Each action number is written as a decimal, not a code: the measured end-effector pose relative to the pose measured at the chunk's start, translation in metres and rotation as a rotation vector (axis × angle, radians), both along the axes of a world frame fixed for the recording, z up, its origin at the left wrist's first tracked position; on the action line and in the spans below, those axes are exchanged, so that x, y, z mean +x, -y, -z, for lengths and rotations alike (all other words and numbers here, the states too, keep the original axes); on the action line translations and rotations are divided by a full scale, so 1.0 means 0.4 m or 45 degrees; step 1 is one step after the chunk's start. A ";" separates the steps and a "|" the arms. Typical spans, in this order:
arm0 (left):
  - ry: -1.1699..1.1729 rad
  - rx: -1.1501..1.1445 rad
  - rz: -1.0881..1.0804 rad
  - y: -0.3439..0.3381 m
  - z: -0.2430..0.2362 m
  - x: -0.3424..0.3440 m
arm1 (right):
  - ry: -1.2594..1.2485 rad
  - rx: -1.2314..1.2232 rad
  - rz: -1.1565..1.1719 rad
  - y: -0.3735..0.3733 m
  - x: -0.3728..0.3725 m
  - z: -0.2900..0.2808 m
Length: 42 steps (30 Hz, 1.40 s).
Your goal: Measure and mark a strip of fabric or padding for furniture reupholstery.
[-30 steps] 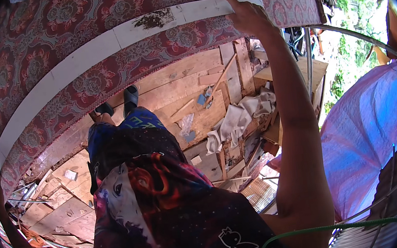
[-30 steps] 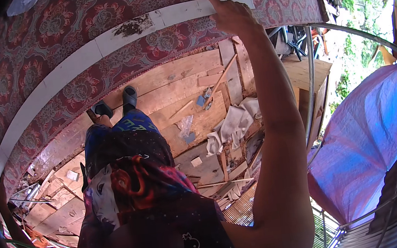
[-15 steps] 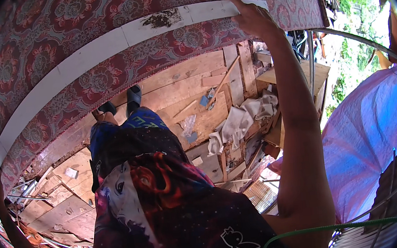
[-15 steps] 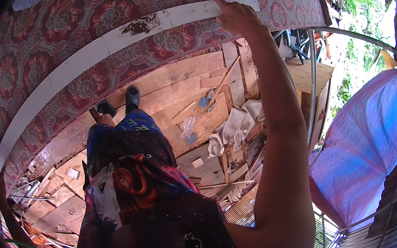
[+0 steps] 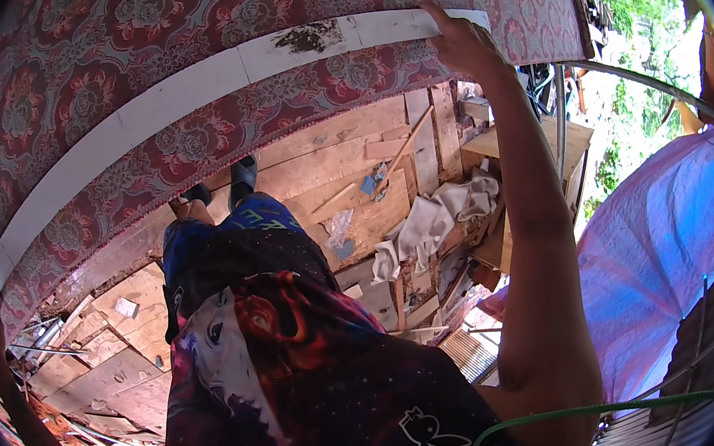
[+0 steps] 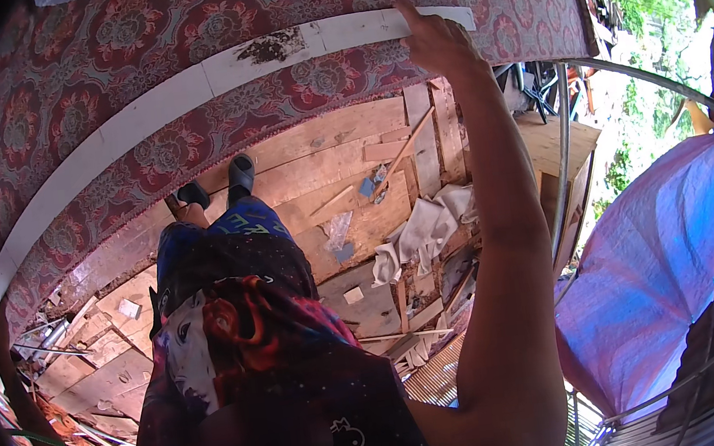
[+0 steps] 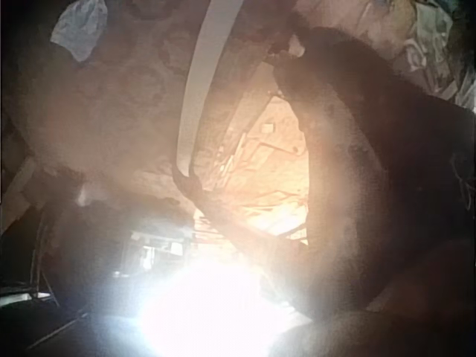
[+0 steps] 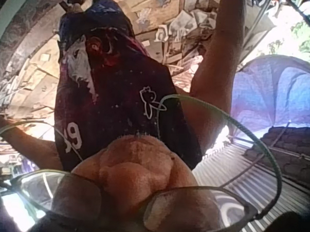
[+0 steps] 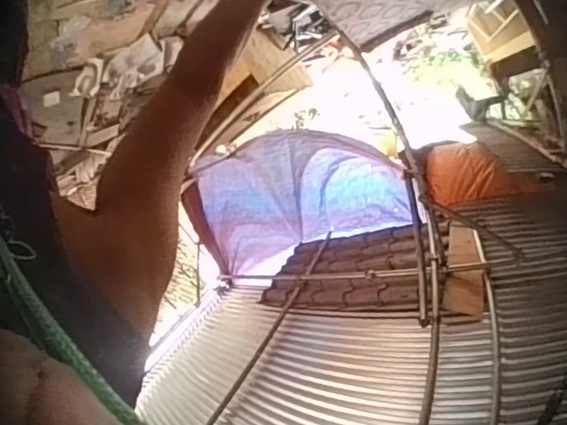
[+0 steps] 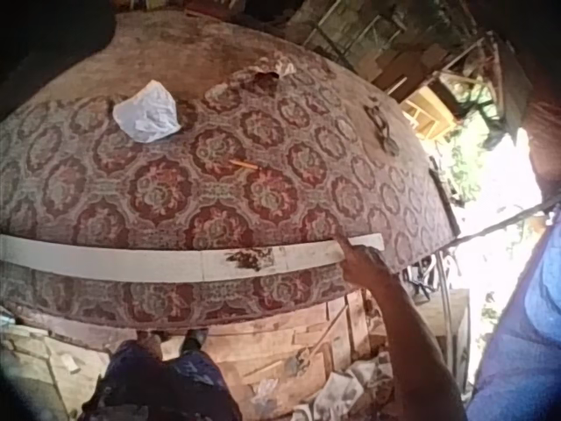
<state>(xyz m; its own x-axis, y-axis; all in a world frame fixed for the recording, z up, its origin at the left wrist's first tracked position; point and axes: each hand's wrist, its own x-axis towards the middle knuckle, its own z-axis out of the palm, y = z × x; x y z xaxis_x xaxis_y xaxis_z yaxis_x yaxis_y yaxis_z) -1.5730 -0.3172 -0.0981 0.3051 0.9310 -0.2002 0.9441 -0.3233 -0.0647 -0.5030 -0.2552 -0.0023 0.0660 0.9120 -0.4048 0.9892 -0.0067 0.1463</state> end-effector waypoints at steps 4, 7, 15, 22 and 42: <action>-0.041 -0.087 -0.094 -0.001 -0.014 0.019 | 0.003 -0.008 0.023 -0.001 0.002 0.010; -0.075 -0.069 -0.097 -0.002 -0.043 0.085 | -0.004 0.047 -0.049 0.002 0.037 0.032; 0.266 -0.024 -0.143 0.012 -0.154 0.292 | -0.235 -0.037 -0.020 -0.030 0.200 0.113; 0.136 -0.007 -0.138 0.000 -0.158 0.325 | -0.468 0.019 -0.006 -0.023 0.278 0.153; 0.102 0.045 -0.055 0.012 -0.184 0.373 | -0.361 -0.016 0.110 -0.037 0.256 0.145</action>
<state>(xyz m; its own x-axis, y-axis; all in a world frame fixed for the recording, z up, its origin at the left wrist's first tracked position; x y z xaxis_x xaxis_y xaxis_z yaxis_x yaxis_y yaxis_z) -1.4239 -0.3221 -0.0245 0.2781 0.9498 -0.1433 0.9597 -0.2809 0.0007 -0.4007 -0.2403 -0.0602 0.0261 0.9026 -0.4297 0.9865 -0.0929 -0.1351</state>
